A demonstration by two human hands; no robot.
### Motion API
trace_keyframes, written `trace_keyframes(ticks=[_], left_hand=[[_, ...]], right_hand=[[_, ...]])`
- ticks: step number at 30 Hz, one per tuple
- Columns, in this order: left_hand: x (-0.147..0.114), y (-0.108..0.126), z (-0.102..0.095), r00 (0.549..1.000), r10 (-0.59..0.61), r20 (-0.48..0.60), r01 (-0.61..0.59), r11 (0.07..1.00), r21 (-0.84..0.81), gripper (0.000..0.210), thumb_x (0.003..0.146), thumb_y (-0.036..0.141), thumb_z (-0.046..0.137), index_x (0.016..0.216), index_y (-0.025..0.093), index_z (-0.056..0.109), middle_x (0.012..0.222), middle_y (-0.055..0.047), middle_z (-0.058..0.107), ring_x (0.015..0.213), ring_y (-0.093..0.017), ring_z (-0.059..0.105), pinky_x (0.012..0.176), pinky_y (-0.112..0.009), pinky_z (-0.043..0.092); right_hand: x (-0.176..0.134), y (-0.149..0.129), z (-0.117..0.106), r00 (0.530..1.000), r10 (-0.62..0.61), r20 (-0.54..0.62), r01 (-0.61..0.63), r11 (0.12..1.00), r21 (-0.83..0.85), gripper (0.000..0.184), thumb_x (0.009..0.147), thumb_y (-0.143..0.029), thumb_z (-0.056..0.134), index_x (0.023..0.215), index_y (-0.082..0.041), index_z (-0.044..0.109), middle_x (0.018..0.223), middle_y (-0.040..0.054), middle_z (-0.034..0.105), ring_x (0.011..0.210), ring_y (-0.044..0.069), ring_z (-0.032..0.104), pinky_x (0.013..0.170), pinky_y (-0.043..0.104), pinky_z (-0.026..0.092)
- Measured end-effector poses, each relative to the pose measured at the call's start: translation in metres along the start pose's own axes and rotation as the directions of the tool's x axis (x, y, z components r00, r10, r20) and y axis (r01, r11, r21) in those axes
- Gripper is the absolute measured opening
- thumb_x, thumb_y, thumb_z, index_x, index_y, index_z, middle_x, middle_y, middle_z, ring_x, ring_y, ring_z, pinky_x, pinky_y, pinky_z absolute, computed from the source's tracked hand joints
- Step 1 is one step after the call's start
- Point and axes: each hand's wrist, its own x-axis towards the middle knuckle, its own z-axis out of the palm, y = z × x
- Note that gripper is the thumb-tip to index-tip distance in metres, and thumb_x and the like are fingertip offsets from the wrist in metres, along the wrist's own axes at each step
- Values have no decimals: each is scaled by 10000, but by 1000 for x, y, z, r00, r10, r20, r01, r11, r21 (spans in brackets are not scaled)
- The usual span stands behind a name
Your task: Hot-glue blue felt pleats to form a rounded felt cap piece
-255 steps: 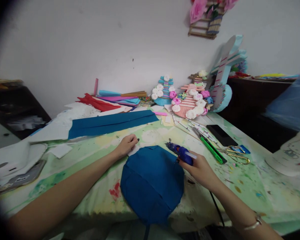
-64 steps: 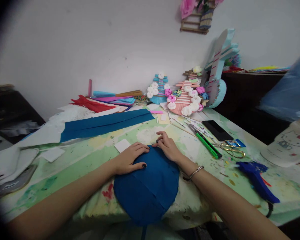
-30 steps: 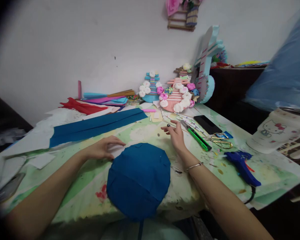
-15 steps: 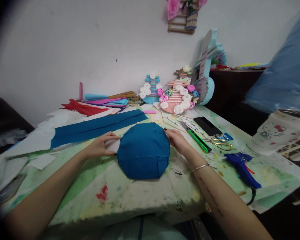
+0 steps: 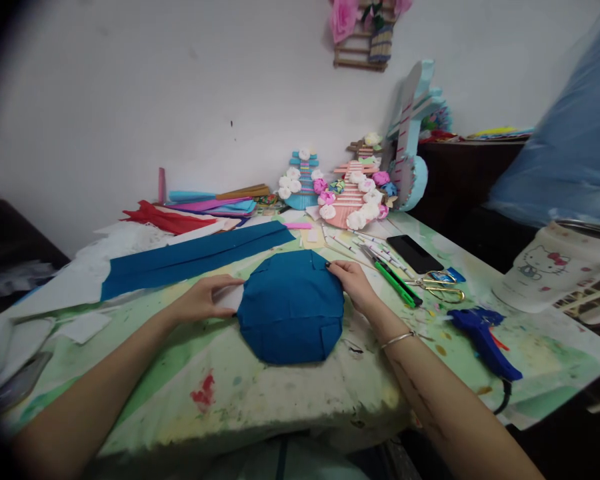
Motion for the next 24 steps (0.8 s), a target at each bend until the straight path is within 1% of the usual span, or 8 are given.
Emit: trace_keyframes(ticks=[3,5,9,11,15,18,21,24], left_hand=[[-1,1,4,1000,-15,-5,15,1000,8,565,669,386,754,1177,178,624,1148,-109,668,1048,-268,616,935,-394,455],[-1,3,7,999,-18,-33,18,1000,25,569,669,401,747,1178,177,627,1147,-109,675,1043,-277,624,930,-393,461],[0,6,17,984,-104,-142,111,993,39,527,681,445,722,1141,198,645,1128,-98,691,1032,-287,642,924,-399,477],[1,6,21,969,-163,-183,175,983,49,481,698,442,705,1119,214,651,1116,-86,700,1012,-281,653,896,-396,497],[3,5,26,945,-234,-227,260,961,91,454,714,460,687,1090,208,653,1097,-89,706,989,-286,662,851,-403,521],[2,5,27,943,-244,-225,275,954,120,488,726,497,670,1109,196,637,1110,-104,697,994,-292,659,850,-413,524],[0,5,28,943,-230,-242,273,948,162,482,741,509,654,1124,219,621,1100,-94,694,978,-282,660,840,-405,525],[-3,3,29,942,-213,-258,271,939,213,471,756,508,638,1140,237,603,1081,-86,693,962,-274,658,800,-380,531]], right_hand=[[2,2,-1,999,40,-13,-40,999,33,262,725,-443,686,754,-186,649,727,15,673,637,160,575,558,249,417],[4,4,-2,997,82,-14,-80,994,68,262,742,-441,666,822,-192,651,794,33,695,706,185,620,604,267,463],[7,8,-5,986,168,20,-169,976,136,314,794,-479,555,904,-195,630,729,61,688,657,222,652,586,333,515],[6,8,-5,983,175,52,-181,972,151,302,783,-472,573,885,-192,628,710,55,679,617,205,647,570,326,524],[2,8,-2,978,169,118,-185,974,134,315,718,-405,693,927,-173,648,722,36,673,572,156,631,557,282,532],[1,8,0,975,179,133,-191,978,87,397,710,-439,703,992,-166,640,709,37,680,554,155,640,515,263,523],[3,11,1,971,205,124,-208,978,9,469,687,-486,698,1012,-160,612,607,28,671,486,176,638,430,249,487],[7,16,4,969,228,96,-222,972,-74,514,681,-538,660,1010,-149,594,491,12,630,387,182,590,351,238,422]])
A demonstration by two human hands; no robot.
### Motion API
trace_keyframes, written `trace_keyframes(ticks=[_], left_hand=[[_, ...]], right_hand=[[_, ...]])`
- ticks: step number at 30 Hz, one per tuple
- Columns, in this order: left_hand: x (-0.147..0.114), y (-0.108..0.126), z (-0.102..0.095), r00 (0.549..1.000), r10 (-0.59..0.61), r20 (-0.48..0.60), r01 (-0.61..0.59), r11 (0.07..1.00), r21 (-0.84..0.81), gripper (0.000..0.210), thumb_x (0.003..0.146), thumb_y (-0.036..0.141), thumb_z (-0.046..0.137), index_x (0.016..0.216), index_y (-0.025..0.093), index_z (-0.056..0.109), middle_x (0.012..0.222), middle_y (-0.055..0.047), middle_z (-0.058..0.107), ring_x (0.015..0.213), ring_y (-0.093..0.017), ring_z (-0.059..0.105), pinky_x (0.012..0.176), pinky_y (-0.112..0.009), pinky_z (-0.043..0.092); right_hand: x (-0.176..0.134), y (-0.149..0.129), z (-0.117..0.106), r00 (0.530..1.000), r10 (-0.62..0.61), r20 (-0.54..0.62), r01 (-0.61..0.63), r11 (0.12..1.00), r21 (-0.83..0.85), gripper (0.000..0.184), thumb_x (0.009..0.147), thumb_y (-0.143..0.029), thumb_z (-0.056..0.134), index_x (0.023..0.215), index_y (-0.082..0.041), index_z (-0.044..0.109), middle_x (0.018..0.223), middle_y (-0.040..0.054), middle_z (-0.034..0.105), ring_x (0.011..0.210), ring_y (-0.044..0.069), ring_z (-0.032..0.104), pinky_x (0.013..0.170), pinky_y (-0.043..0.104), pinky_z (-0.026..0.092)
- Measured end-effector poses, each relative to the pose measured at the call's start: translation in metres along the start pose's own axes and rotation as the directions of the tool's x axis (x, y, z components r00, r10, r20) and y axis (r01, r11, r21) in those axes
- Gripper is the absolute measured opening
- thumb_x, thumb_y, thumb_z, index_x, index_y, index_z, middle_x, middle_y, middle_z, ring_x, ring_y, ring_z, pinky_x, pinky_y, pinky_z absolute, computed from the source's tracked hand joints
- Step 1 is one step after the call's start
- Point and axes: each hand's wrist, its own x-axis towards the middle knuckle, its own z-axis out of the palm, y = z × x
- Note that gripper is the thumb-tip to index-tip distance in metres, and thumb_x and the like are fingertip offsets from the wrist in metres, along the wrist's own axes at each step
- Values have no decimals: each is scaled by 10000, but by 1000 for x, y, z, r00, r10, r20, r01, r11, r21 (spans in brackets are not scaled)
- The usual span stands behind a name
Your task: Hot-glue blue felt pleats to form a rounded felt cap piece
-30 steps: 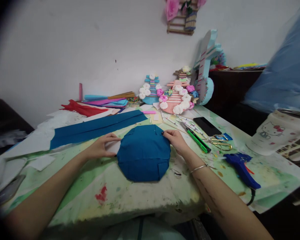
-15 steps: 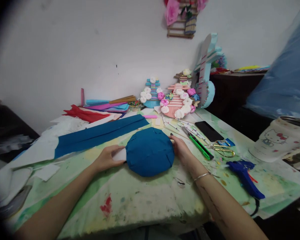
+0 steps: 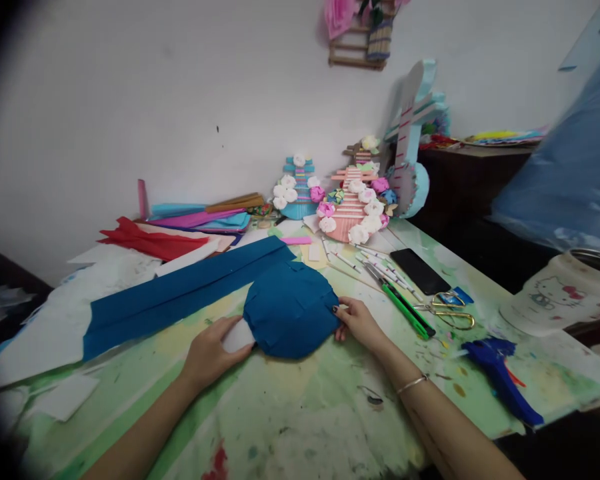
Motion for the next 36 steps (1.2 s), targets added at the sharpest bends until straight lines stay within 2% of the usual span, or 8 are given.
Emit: trace_keyframes(ticks=[4,8,14,21,25,28,33,36], left_hand=[[-4,-4,2,1000,4,-20,-3,999,48,499,759,536,617,1164,247,580,1069,-90,689,946,-286,656,740,-367,534],[-7,-7,3,999,-8,-36,10,999,52,515,766,561,597,1185,263,557,1076,-80,682,974,-295,639,751,-373,523],[-7,-10,2,998,-65,-25,66,998,22,521,768,566,585,1182,252,551,1094,-84,671,1023,-317,613,769,-381,501],[-7,-5,-1,998,-58,-40,60,997,56,514,777,556,585,1182,241,558,1078,-83,671,998,-298,623,739,-351,493],[-7,-2,-1,997,-14,-72,22,994,110,529,790,552,572,1174,189,581,1079,-109,676,978,-301,640,713,-350,504],[-7,5,-2,996,-31,-78,41,992,118,525,782,544,588,1150,170,603,1044,-105,690,952,-290,653,716,-349,514],[-7,18,-6,993,-122,-3,122,991,46,500,760,519,618,1121,175,627,1080,-99,694,950,-287,659,755,-372,527],[-5,17,-9,993,-115,13,115,993,24,495,757,504,623,1126,176,628,1101,-103,687,973,-296,654,778,-386,527]], right_hand=[[2,4,4,998,-10,-69,3,994,-106,470,704,-528,621,994,-160,591,454,-14,602,295,132,474,298,209,300],[1,5,8,991,-61,-122,36,980,-196,423,748,-478,591,1019,-153,604,440,-40,566,290,101,389,326,216,267],[7,8,13,984,-151,-96,124,963,-237,430,774,-418,554,1104,-152,621,507,-44,526,455,125,455,452,243,310],[10,11,12,979,-185,-87,156,950,-270,426,780,-354,552,1125,-115,627,474,-58,478,456,121,398,481,256,280],[10,13,13,971,-196,-137,155,953,-262,525,771,-341,552,1236,-98,548,477,-64,488,453,119,409,475,247,290],[8,12,14,958,-208,-197,157,956,-249,583,763,-333,557,1298,-120,470,490,-66,510,466,129,458,459,234,312],[-5,3,15,933,-266,-244,218,954,-205,556,745,-328,547,1268,-173,442,520,-80,521,440,120,459,437,226,342],[-17,-3,17,925,-284,-251,245,954,-174,514,726,-306,526,1219,-183,454,517,-84,515,431,119,458,419,218,338]])
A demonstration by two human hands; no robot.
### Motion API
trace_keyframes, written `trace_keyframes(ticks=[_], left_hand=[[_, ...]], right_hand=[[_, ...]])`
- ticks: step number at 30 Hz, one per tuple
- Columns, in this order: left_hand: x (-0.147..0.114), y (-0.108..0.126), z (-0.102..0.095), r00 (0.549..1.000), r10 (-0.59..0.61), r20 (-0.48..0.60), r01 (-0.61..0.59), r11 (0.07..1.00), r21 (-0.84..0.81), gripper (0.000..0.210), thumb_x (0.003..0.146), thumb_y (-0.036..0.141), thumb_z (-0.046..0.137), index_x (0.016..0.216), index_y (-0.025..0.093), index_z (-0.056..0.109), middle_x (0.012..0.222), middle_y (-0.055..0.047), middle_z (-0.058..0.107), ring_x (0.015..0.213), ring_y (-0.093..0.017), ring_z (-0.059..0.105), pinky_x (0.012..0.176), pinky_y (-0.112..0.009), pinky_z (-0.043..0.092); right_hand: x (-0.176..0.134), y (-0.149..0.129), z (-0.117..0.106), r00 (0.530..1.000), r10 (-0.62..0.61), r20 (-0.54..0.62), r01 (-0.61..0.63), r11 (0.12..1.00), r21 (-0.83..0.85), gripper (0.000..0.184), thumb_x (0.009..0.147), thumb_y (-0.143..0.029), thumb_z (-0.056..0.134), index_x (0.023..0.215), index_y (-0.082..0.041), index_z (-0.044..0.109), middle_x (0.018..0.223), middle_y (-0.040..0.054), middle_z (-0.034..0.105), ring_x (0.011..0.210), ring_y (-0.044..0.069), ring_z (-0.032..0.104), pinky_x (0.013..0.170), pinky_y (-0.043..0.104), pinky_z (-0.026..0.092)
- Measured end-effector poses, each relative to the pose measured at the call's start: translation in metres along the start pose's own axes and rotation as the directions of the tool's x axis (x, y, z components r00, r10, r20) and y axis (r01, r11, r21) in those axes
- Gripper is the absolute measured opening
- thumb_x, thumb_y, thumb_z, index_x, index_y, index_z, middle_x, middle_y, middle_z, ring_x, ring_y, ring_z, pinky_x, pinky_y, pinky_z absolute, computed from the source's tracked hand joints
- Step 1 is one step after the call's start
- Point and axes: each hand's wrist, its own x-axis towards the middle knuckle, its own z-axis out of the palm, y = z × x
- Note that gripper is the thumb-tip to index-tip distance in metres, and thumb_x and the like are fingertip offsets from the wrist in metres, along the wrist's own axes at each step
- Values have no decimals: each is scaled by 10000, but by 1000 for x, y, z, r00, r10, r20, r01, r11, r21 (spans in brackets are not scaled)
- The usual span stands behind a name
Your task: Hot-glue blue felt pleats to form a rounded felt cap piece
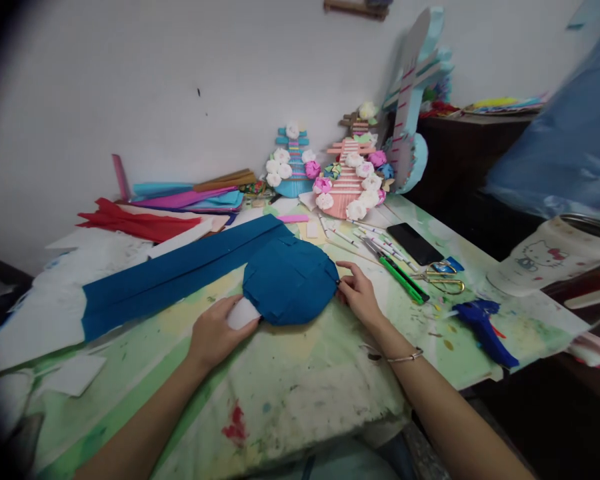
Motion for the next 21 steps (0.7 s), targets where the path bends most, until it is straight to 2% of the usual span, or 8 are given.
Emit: trace_keyframes(ticks=[4,8,11,13,16,19,20,21], left_hand=[[6,-13,-4,990,128,57,-128,992,-3,501,768,507,611,1150,183,618,1105,-103,683,982,-294,651,812,-400,517],[8,-24,-7,965,221,139,-224,975,1,522,782,513,593,1185,180,603,1103,-103,682,988,-285,647,815,-386,509],[5,-27,-6,952,241,189,-250,968,29,554,785,544,581,1209,188,596,1105,-103,677,968,-285,650,806,-381,506],[3,-28,-4,949,246,195,-256,966,26,578,781,562,578,1222,188,593,1116,-101,672,983,-284,645,815,-372,504],[1,-33,-4,950,252,184,-257,967,3,612,763,592,583,1227,193,602,1130,-97,664,1020,-294,626,835,-373,499],[4,-39,-8,939,273,208,-277,961,-13,635,757,609,584,1239,195,606,1113,-110,643,1019,-308,602,845,-403,491],[6,-42,-10,929,296,223,-297,954,-31,628,764,602,586,1242,195,606,1114,-115,629,1029,-306,587,856,-408,485],[8,-44,-11,916,325,237,-321,945,-54,614,771,592,591,1241,196,607,1122,-117,613,1046,-303,570,874,-412,477]], right_hand=[[-22,-9,3,1000,10,-25,-10,1000,-8,474,729,-252,499,1197,-193,459,475,-95,502,394,110,405,386,200,296],[-62,-20,3,999,10,-44,-12,999,-35,417,764,-221,521,1179,-200,492,525,-78,542,428,98,418,431,197,337],[-103,-27,-10,978,8,-210,5,998,63,401,805,-271,552,1194,-189,505,577,-49,574,471,108,463,452,208,372],[-129,-26,-25,904,16,-428,24,996,87,393,787,-287,604,1160,-173,551,595,-25,601,494,118,497,470,219,397],[-161,-16,-56,679,14,-734,2,1000,21,369,725,-269,671,1075,-158,633,621,-7,615,494,116,498,482,227,403],[-178,1,-90,492,-48,-869,-92,990,-106,398,676,-283,694,1052,-153,673,707,23,629,592,155,563,603,288,470],[-181,7,-102,458,-101,-883,-147,971,-187,411,680,-310,683,1058,-151,676,762,46,640,659,185,593,663,327,488],[-182,13,-114,449,-167,-878,-232,927,-296,430,698,-349,658,1076,-147,673,831,77,652,731,221,612,714,371,494]])
